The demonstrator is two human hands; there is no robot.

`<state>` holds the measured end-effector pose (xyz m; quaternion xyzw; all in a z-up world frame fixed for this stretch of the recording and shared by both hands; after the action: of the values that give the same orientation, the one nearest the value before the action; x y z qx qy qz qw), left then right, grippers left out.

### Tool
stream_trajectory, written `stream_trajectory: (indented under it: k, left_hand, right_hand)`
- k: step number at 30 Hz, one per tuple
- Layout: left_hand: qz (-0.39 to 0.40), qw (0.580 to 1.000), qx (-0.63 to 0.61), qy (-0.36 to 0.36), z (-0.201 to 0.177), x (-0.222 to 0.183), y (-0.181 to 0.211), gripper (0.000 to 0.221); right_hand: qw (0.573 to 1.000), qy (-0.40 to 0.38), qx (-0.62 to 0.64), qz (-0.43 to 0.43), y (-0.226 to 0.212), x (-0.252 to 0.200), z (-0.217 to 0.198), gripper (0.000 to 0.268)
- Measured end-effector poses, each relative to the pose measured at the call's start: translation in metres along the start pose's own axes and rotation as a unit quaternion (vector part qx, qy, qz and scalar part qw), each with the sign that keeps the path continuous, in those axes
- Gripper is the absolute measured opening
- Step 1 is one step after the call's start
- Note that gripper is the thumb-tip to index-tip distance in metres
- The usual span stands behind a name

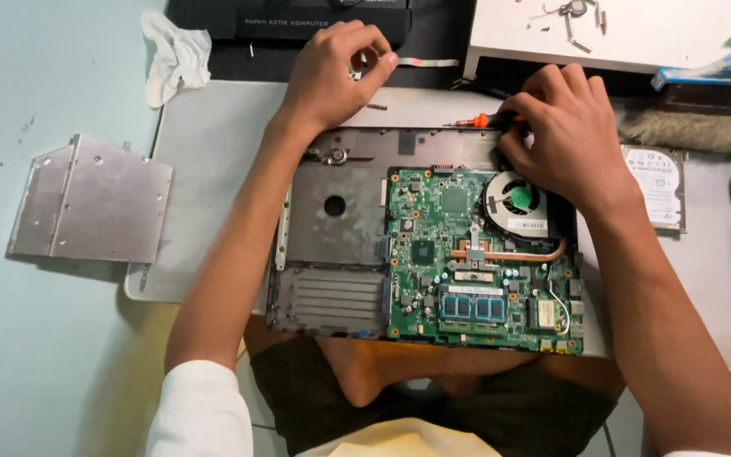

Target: Installing RAM modules and a hard drive into a laptop motherboard using a screwdriver.

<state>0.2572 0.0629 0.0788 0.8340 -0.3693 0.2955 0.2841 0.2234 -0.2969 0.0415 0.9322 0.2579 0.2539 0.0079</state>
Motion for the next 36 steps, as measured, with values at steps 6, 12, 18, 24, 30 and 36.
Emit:
stream_trajectory:
  k: [6, 12, 18, 24, 30, 36]
  left_hand:
    - [0.031, 0.992, 0.121, -0.022, 0.028, -0.024, -0.011, 0.013]
    - [0.014, 0.992, 0.124, -0.034, 0.019, -0.031, -0.016, 0.006]
    - [-0.017, 0.989, 0.128, -0.07, 0.005, -0.036, -0.02, 0.011]
    - [-0.04, 0.991, 0.063, -0.108, 0.014, -0.039, -0.018, 0.004]
    - [0.005, 0.99, 0.094, -0.103, 0.018, -0.034, -0.001, 0.007]
    - [0.018, 0.992, 0.084, -0.087, 0.02, -0.031, 0.01, 0.009]
  right_hand:
    - [1.0, 0.005, 0.003, 0.002, -0.007, -0.013, -0.011, 0.038]
    - [0.994, 0.072, 0.078, -0.009, 0.001, -0.012, -0.015, 0.032]
    - [0.971, 0.117, 0.203, 0.041, 0.01, -0.026, -0.013, 0.029]
    - [0.948, 0.142, 0.28, 0.052, 0.009, -0.029, -0.014, 0.017]
    - [0.941, 0.166, 0.287, 0.062, 0.009, -0.028, -0.022, 0.013]
    - [0.904, 0.204, 0.362, 0.1, 0.03, -0.034, -0.025, 0.003]
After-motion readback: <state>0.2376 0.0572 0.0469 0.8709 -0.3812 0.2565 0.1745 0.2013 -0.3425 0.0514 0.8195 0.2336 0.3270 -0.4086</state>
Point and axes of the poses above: each hand's wrist, its own x-axis towards the middle knuckle, its own z-axis out of the palm, y = z × x, the point moved 1 cm from there along x, towards the middle knuckle, and after that the axes turned 5 degrees about z, right-handed, at the moved point
